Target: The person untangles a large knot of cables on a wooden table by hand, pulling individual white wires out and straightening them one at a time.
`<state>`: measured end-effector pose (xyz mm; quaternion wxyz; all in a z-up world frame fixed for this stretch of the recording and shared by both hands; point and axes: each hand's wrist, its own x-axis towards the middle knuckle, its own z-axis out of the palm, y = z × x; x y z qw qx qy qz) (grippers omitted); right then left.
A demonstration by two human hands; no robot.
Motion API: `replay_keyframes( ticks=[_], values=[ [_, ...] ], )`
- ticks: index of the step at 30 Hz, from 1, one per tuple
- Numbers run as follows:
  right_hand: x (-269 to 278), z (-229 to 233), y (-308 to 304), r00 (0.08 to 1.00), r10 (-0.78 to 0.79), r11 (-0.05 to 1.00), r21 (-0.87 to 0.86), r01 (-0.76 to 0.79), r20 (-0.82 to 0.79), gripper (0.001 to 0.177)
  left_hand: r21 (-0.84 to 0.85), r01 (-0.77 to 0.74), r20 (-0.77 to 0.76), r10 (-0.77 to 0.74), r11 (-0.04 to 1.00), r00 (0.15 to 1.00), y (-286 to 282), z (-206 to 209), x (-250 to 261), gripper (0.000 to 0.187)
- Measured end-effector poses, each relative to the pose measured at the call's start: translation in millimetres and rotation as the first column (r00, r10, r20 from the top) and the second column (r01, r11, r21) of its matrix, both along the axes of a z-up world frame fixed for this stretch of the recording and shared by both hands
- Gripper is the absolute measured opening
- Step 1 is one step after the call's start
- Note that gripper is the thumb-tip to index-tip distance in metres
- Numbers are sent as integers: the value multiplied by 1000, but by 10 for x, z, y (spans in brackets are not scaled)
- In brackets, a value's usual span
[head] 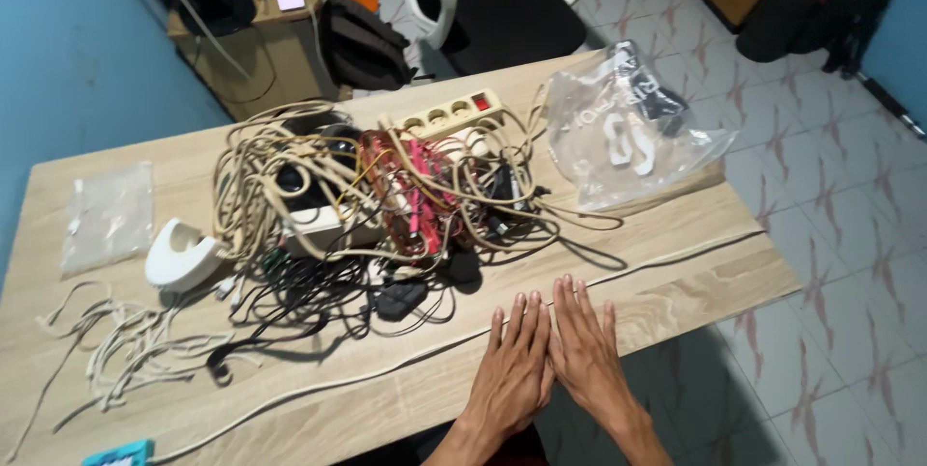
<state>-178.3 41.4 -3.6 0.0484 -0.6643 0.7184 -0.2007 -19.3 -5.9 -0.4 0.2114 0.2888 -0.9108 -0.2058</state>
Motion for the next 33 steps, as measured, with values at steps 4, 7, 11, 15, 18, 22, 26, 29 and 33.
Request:
replay_keyframes(
  ticks=[4, 7, 11, 15, 18, 22, 26, 29, 33],
  values=[
    [-270, 3, 16, 998, 50, 999, -1, -50, 50, 57, -41, -41, 5, 41, 998, 999, -3, -25, -72, 67],
    [-409, 41, -4, 997, 12, 1000, -24, -13, -76, 55, -28, -53, -10, 52, 998, 999, -24, -36, -72, 60],
    [-419, 114, -36, 988, -32, 998, -53, 24, -154, 56, 4, -94, 10, 94, 996, 996, -8, -32, -32, 59],
    [-121, 131, -23, 985, 8, 999, -43, -16, -171, 59, -87, -196, 17, 198, 977, 980, 31, -56, 184, 57],
    [192, 143, -22, 986, 30, 998, -57, -40, -162, 62, -134, -285, 38, 293, 949, 955, 79, -81, 402, 55],
    [580, 136, -38, 989, 94, 993, -64, -102, -114, 68, -122, -366, 72, 376, 922, 924, 182, -165, 523, 64],
    [701, 96, 20, 986, 164, 986, -4, -164, -12, 71, -47, -267, 103, 270, 963, 957, 217, -319, 533, 72],
    [543, 83, 25, 993, 121, 993, 9, -121, 15, 64, -43, -227, 56, 229, 973, 972, 217, -372, 561, 72],
    [280, 104, 56, 992, 81, 994, -62, -87, -92, 61, -91, -200, 3, 201, 976, 980, 187, -418, 599, 77]
  ],
)
